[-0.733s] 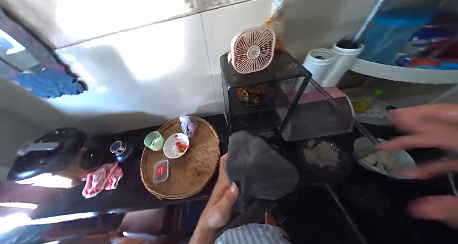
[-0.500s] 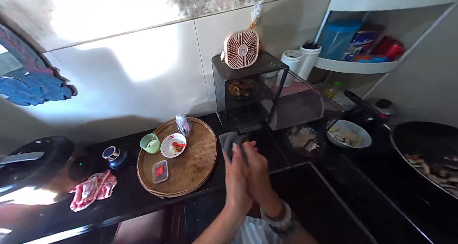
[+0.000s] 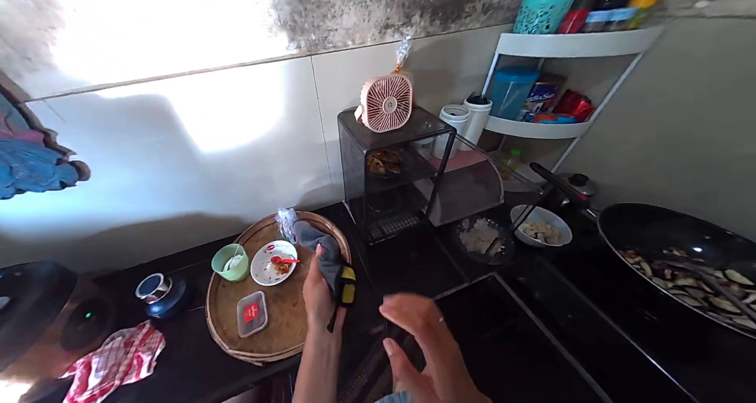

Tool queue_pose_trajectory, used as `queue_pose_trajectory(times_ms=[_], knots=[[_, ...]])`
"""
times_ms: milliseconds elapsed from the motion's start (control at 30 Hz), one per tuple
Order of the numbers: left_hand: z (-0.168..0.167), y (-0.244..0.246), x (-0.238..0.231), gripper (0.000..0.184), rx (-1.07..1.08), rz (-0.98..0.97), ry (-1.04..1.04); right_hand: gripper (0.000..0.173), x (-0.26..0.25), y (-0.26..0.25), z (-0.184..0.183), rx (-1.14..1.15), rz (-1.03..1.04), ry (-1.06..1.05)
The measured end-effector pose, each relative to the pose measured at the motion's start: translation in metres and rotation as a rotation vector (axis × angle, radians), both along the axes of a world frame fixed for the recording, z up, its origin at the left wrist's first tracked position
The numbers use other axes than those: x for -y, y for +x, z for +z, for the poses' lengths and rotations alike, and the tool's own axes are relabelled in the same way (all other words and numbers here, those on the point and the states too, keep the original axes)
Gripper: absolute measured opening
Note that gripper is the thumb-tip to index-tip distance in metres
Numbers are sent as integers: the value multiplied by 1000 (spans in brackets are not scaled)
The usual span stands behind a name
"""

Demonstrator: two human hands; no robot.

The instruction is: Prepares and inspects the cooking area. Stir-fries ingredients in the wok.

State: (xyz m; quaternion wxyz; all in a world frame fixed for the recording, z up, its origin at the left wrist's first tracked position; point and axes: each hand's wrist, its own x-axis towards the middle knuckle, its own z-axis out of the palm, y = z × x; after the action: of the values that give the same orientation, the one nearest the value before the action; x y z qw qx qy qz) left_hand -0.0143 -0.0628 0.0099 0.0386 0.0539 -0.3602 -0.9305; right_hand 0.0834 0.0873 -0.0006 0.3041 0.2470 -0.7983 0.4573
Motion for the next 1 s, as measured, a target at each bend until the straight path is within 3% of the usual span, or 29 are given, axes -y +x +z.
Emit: queue_pose_trajectory(times_ms=[67, 100, 167, 200, 267, 300, 333, 367, 400, 467, 533, 633, 800, 1000], knots=[[10, 14, -32, 32, -20, -117, -120, 53, -4, -32, -8, 22, 4, -56], [9, 25, -54, 35, -59, -217, -144, 53, -5, -47, -15, 32, 21, -153], [7, 28, -79, 49, -186, -379, -197, 40, -2, -72, -20, 39, -88, -506], [5, 24, -80, 55, -234, -453, -242, 33, -6, -85, -13, 61, -156, -581], [25, 23, -66, 62, -279, -635, -411, 29, -27, -114, -8, 101, -242, -537], [24, 19, -60, 63, -341, -712, -466, 30, -42, -130, -12, 105, -281, -497], [2, 9, -54, 66, -468, -735, -451, 31, -55, -147, -18, 118, -333, -482], [-25, -5, -49, 72, -562, -693, -371, 32, -68, -162, -25, 136, -397, -495], [-14, -17, -41, 78, -458, -632, -436, 32, -79, -173, -30, 163, -447, -516], [31, -63, -21, 72, -395, -409, -632, 30, -88, -187, -35, 263, -445, -586], [63, -133, 0, 67, -549, -200, -832, 34, -83, -185, -32, 414, -351, -654], [105, -216, -10, 80, -555, 20, -1118, 43, -94, -174, -43, 487, -156, -543], [133, -314, -46, 99, -580, 39, -1298, 51, -114, -163, -76, 550, 6, -477], [133, -348, -63, 85, -602, -117, -1301, 55, -147, -159, -79, 549, 66, -483]])
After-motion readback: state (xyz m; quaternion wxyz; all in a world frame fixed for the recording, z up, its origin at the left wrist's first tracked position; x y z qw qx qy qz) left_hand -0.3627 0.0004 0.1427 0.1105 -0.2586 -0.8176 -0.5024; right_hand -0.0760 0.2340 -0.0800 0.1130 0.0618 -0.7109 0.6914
